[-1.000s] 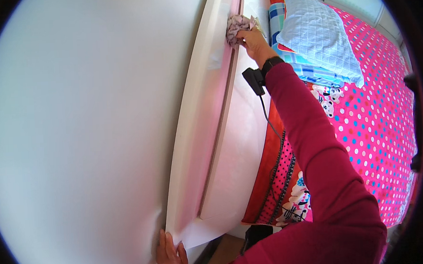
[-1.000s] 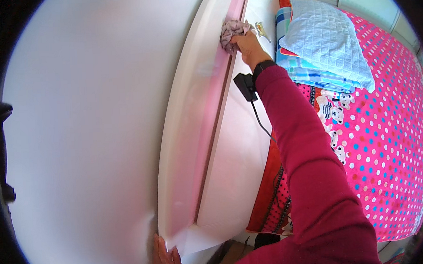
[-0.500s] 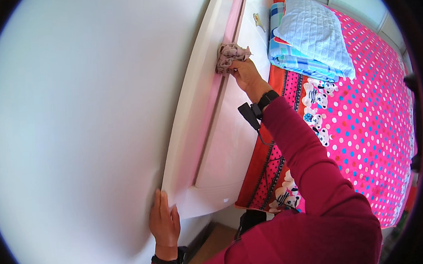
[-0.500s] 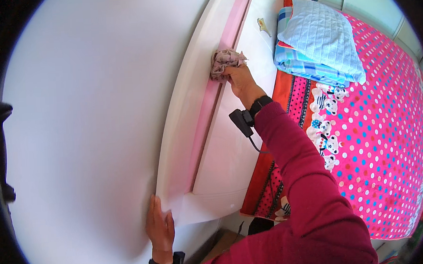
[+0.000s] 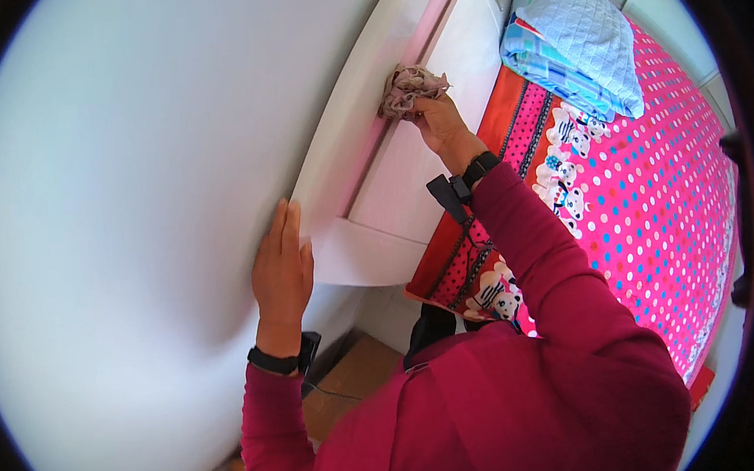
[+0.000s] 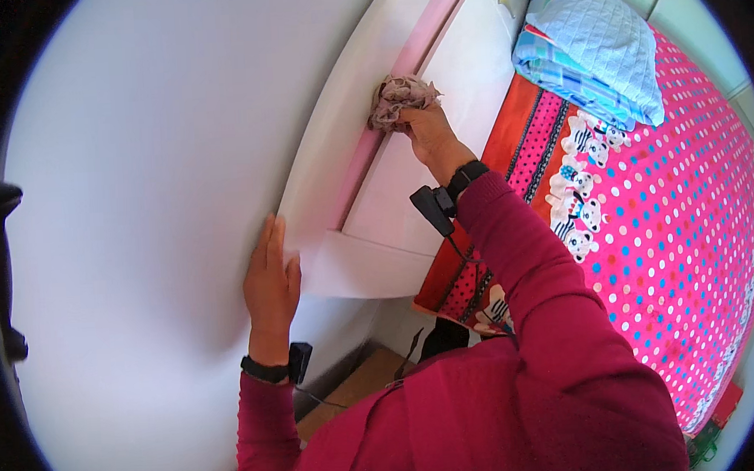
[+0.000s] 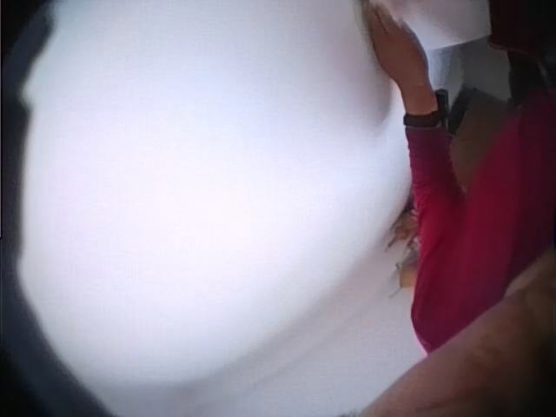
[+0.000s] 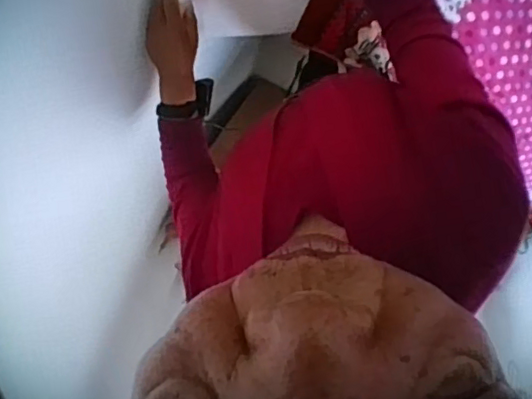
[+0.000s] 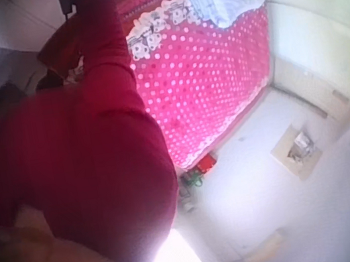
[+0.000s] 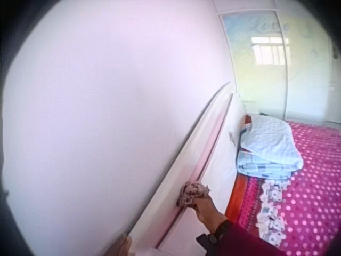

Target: The person wipes the white and pink headboard of a bed using a cloth. They move a folded blanket aside to access the surface, then continue wiping the headboard and the wall behind it.

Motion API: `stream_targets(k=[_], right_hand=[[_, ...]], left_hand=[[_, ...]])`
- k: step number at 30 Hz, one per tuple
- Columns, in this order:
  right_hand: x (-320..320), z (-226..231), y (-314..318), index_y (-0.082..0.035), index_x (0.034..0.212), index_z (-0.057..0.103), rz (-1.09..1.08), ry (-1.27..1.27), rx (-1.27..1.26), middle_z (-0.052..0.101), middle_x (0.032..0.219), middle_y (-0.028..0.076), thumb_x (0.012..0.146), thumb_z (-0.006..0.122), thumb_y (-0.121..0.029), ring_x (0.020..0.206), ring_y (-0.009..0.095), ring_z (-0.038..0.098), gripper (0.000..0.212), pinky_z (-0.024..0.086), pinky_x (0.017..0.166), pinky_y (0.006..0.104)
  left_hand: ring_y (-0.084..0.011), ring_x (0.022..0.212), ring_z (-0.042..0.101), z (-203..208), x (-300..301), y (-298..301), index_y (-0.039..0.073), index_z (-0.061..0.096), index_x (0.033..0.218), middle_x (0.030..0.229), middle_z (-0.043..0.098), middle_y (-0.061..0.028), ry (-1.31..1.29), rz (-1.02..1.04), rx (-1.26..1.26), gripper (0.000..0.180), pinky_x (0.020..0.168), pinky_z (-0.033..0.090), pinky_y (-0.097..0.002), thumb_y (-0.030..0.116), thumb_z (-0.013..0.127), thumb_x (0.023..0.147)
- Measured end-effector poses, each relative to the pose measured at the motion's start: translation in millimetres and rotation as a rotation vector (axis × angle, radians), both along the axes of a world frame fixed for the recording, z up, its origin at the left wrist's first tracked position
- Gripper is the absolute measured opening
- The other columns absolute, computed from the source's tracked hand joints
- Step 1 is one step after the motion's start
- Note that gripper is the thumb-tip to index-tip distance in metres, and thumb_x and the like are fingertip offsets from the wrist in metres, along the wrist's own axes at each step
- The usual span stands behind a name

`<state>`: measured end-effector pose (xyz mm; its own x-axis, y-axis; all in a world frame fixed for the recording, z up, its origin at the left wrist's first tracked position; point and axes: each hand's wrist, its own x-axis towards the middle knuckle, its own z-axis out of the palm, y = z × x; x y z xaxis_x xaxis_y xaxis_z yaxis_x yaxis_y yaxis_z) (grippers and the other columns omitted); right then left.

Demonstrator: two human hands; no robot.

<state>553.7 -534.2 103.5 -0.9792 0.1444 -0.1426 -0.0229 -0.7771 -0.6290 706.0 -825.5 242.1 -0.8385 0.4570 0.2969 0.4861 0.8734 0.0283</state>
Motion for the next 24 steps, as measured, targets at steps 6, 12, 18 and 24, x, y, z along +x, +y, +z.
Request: stream_targets(k=[6,12,18,24], right_hand=[[46,-1,-47,-0.002,0.104,0.066,0.035,-0.005,-0.049,0.069,0.093,0.007,0.074,0.063,0.010,0.081,0.020,0.066,0.032,0.051,0.067,0.0317],[90,-9,-82,-0.001,0.099,0.065,0.176,-0.064,0.116,0.067,0.088,0.006,0.071,0.065,0.009,0.073,0.018,0.062,0.030,0.047,0.060,0.0311],[110,-10,-94,-0.003,0.097,0.068,0.271,0.117,0.626,0.069,0.094,0.009,0.067,0.068,0.007,0.085,0.026,0.066,0.032,0.054,0.075,0.0335],[130,-2,-120,-0.010,0.091,0.069,0.057,0.515,1.280,0.066,0.090,0.008,0.059,0.075,-0.006,0.103,0.032,0.056,0.032,0.048,0.089,0.0420]], left_hand=[[-0.0317,0.112,0.059,2,1,0,0.009,0.040,0.144,0.146,0.047,-0.0121,-0.007,0.014,-0.041,0.063,0.092,0.051,-0.0397,0.007,0.064,0.086],[-0.0317,0.124,0.054,-1,4,-2,0.014,0.040,0.146,0.147,0.046,-0.0113,-0.068,0.055,0.025,0.063,0.099,0.048,-0.0403,0.008,0.061,0.087],[-0.0313,0.124,0.053,-3,2,-2,0.014,0.040,0.146,0.147,0.046,-0.0112,-0.077,0.064,0.018,0.065,0.100,0.047,-0.0397,0.006,0.062,0.086],[-0.0287,0.124,0.054,0,3,0,0.014,0.040,0.145,0.148,0.046,-0.0076,-0.044,0.047,-0.003,0.063,0.099,0.049,-0.0388,0.006,0.063,0.086]])
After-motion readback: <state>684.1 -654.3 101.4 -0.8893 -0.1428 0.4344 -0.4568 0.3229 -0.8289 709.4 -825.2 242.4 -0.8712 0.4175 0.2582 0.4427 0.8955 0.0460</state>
